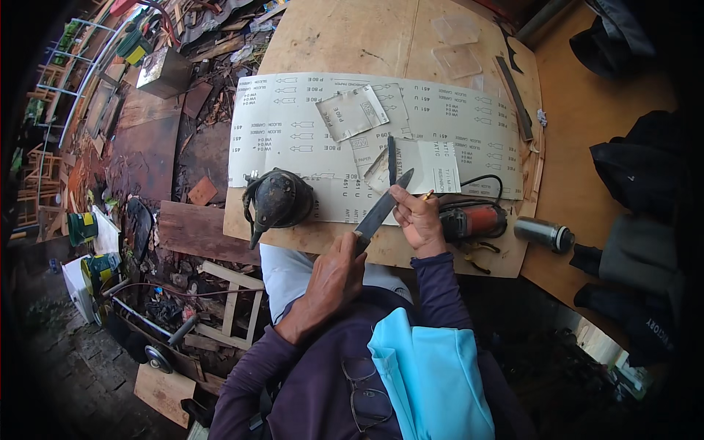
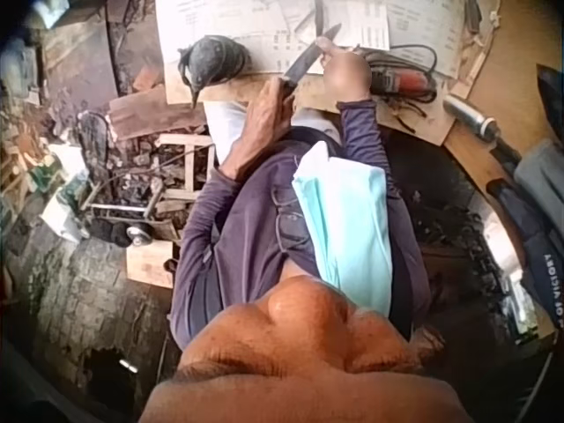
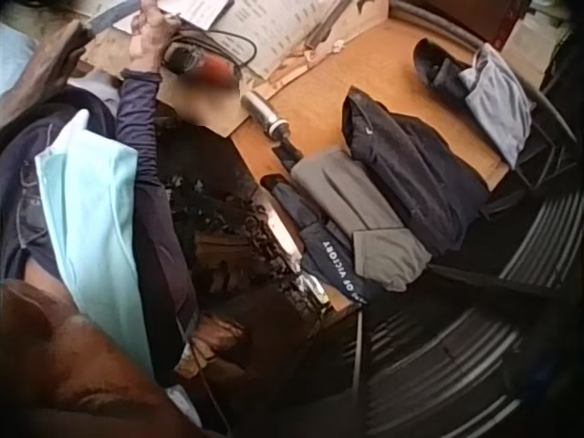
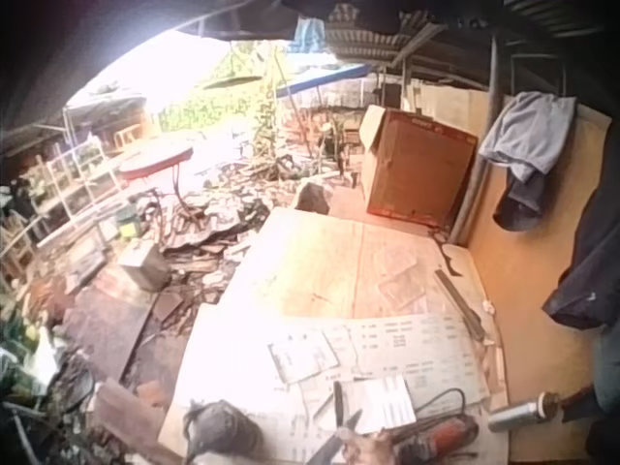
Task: Measuring, marking, and cutting pieces of sandpaper using a template and a knife.
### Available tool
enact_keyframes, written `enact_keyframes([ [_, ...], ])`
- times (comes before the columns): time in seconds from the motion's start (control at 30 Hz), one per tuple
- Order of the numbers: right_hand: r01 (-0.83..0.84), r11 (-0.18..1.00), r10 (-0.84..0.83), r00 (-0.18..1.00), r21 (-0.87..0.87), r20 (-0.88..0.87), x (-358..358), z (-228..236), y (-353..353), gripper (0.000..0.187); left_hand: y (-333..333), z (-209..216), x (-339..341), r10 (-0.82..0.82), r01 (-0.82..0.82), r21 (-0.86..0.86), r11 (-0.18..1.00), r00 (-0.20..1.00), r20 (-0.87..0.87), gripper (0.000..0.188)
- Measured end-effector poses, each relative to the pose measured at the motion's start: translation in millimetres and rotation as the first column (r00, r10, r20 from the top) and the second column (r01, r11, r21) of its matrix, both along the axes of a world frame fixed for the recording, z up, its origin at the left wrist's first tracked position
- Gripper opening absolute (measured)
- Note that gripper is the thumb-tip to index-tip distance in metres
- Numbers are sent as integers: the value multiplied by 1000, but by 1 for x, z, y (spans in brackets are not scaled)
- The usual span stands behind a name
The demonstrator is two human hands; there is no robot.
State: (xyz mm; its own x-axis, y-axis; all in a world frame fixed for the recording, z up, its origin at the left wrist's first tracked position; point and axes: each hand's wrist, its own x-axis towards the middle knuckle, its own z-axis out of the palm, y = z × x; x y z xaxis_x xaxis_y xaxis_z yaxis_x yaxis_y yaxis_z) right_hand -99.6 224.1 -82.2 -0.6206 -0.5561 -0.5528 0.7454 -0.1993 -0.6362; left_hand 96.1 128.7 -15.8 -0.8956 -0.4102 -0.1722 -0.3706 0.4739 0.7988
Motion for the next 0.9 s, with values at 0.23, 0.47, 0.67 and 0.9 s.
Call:
enact_keyframes([
  [0.23, -76, 997, 75, 997, 18, 10, 25, 11, -8, 22, -4, -1, -35, 37, -38, -57, 998, 999, -18, 32],
  [0.47, 7, 999, -7, 1000, 35, 12, 4, 13, -8, 25, -3, 2, -33, 37, -39, -40, 998, 998, -51, 33],
  [0.67, -4, 1000, 5, 1000, 23, -5, -5, 10, 1, 22, -1, 2, -8, 54, -53, -60, 997, 999, 2, 29],
  [0.9, -32, 998, 32, 999, 52, 12, 13, 8, 3, 20, -3, 5, -20, 7, -6, -39, 999, 1000, 22, 29],
])
